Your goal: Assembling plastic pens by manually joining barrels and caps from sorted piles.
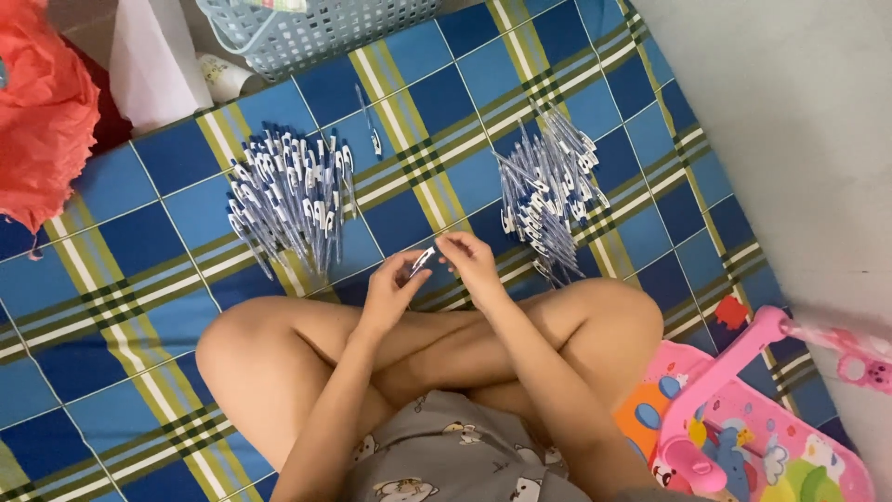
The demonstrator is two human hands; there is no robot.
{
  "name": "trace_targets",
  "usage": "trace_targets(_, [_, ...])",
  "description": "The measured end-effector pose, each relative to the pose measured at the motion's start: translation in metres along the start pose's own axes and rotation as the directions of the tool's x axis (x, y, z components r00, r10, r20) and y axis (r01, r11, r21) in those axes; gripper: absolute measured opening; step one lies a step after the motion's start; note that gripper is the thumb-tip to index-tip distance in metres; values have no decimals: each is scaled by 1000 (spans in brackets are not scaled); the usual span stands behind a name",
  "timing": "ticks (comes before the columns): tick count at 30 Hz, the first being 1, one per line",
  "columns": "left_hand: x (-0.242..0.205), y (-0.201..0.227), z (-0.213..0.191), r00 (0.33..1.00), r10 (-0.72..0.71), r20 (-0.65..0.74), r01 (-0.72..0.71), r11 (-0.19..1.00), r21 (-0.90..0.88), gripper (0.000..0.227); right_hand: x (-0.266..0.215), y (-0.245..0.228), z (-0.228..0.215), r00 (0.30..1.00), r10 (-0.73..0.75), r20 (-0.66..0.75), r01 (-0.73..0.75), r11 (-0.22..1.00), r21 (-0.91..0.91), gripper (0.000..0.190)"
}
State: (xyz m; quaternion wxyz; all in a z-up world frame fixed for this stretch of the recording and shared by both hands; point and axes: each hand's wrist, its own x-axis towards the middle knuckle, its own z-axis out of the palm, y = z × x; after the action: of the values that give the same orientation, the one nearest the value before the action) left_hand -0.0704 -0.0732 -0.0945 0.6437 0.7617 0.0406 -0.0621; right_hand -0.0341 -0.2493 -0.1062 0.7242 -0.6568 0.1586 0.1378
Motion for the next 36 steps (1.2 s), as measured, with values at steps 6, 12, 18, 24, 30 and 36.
trace_targets(6, [3,-16,-1,1000,-19,-7,19,999,47,23,-1,-19,5,990,-69,-123,80,993,85,20])
trace_targets(12, [4,-4,-7,999,-52,5,51,988,144,24,10,-22,-8,981,59,-183,26,902,430,15])
trace_targets(18, [28,14,-22,875,385,295,-415,279,866,22,27,33,-6,880,475,23,-450,816,363,13])
trace_targets(24, [41,40,-25,780,457,427,-498,42,866,9,10,27,12,857,414,307,-505,794,339,32])
trace_targets(30, [44,48,-38,790,479,383,-467,65,882,12,9,17,6,907,368,203,-421,789,447,21])
trace_targets(36, [29,56,-56,939,322,126,-275,477,834,19,12,-7,1,937,332,108,-334,763,553,10])
